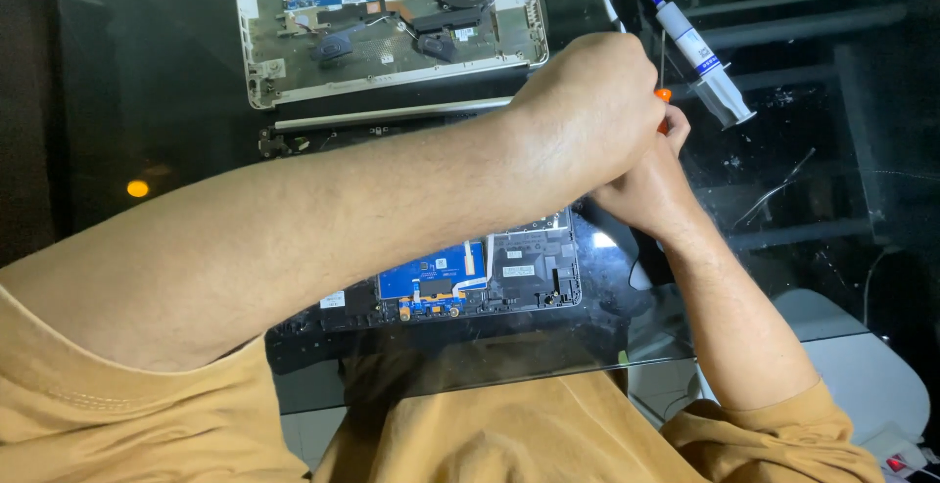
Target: The person uses a screwdriver to remove screws from the back of a disassembled laptop. They then use a toothbrush to clean the internal components and a syringe to apply a liquid substance to the circuit board.
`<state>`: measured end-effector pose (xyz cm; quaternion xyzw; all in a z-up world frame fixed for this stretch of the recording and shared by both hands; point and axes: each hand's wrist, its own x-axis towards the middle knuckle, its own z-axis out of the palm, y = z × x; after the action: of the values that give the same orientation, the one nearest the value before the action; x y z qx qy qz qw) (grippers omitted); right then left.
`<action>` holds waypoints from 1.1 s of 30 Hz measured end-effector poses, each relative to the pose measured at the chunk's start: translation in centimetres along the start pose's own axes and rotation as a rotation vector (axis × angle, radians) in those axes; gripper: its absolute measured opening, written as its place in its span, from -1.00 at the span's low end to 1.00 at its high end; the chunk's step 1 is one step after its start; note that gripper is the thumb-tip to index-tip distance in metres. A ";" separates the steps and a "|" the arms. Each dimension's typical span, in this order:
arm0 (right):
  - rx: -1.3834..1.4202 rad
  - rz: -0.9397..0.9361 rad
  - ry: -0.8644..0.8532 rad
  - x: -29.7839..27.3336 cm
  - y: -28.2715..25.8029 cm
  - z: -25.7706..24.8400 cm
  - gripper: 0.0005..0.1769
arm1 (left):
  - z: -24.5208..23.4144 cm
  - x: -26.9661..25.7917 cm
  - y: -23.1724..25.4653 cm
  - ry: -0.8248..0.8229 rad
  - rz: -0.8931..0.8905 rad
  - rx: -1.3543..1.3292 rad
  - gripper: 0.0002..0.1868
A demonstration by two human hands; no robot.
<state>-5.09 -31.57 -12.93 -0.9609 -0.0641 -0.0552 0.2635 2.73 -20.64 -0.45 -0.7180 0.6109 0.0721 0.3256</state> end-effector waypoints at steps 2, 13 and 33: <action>-0.001 0.003 -0.002 -0.1 -0.1 0.0 -0.70 | 0.4 -0.7 -0.9 0.066 0.016 0.009 -0.88; 0.011 -0.003 -0.034 0.1 0.0 -0.2 -0.56 | 0.3 -2.7 -2.5 0.004 -0.042 0.079 -0.79; -0.043 -0.154 0.060 0.1 0.1 1.3 -0.78 | 1.8 0.5 -2.1 0.177 -0.013 -0.139 -0.75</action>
<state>-4.86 -30.94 -14.08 -0.9564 -0.1288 -0.1057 0.2397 5.31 -19.93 -1.31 -0.7465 0.6260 0.0485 0.2204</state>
